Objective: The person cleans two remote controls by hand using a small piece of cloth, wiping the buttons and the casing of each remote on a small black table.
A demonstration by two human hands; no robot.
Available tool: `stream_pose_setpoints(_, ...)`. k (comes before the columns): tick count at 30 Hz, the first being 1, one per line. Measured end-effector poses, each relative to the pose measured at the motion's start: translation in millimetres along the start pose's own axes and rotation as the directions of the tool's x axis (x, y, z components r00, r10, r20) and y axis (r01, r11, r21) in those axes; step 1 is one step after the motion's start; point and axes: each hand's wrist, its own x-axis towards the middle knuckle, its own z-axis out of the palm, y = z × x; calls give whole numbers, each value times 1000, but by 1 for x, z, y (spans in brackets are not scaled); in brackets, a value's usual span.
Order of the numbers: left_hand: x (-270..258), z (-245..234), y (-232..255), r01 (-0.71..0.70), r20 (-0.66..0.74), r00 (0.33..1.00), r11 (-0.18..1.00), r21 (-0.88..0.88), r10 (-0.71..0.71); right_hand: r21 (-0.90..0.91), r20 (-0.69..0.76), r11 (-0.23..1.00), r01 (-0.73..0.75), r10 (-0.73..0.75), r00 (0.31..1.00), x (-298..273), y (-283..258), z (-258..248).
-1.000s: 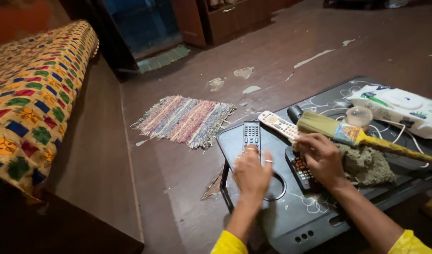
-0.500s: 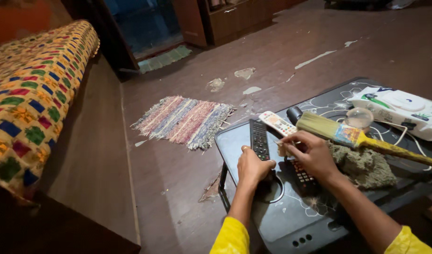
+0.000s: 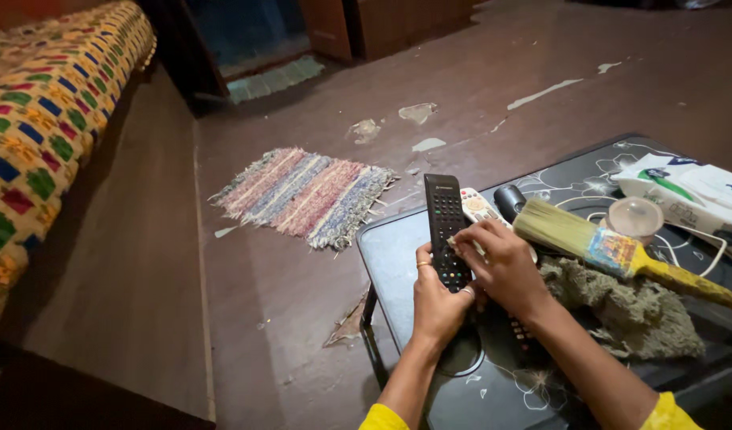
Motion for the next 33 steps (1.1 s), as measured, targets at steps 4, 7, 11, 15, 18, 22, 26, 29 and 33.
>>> stream_pose_setpoints(4,0,-2,-4,-178,-25,983,975,135,183,-154,16,988,-28,31,999,-7,-10,2)
stream_pose_setpoints(7,-1,0,-4,-109,-10,994,993,46,109,-227,37,974,26,-18,999,-14,-15,5)
stream_pose_setpoints(11,-2,1,-2,-111,-14,994,992,62,112,-245,51,969,-30,43,998,-16,-22,3)
stream_pose_setpoints(15,-3,2,-7,-139,3,990,987,87,139,-193,65,980,-58,72,995,-22,-28,-7)
stream_pose_setpoints(18,-4,3,-13,-194,8,981,980,51,193,-201,31,974,-101,109,994,-31,-28,-5)
stream_pose_setpoints(22,-4,2,-13,-163,-3,986,982,91,164,-189,30,982,-27,33,999,-35,-19,-6)
stream_pose_setpoints(26,-5,-8,-14,-157,110,983,985,77,148,-45,137,998,37,-31,990,-32,-6,-18)
stream_pose_setpoints(29,-4,-17,-20,-51,267,956,965,-257,122,-40,192,997,64,-55,980,-28,-3,-26)
stream_pose_setpoints(33,-3,-28,-21,145,314,949,841,-521,31,152,128,987,-48,28,991,-30,-13,-29)
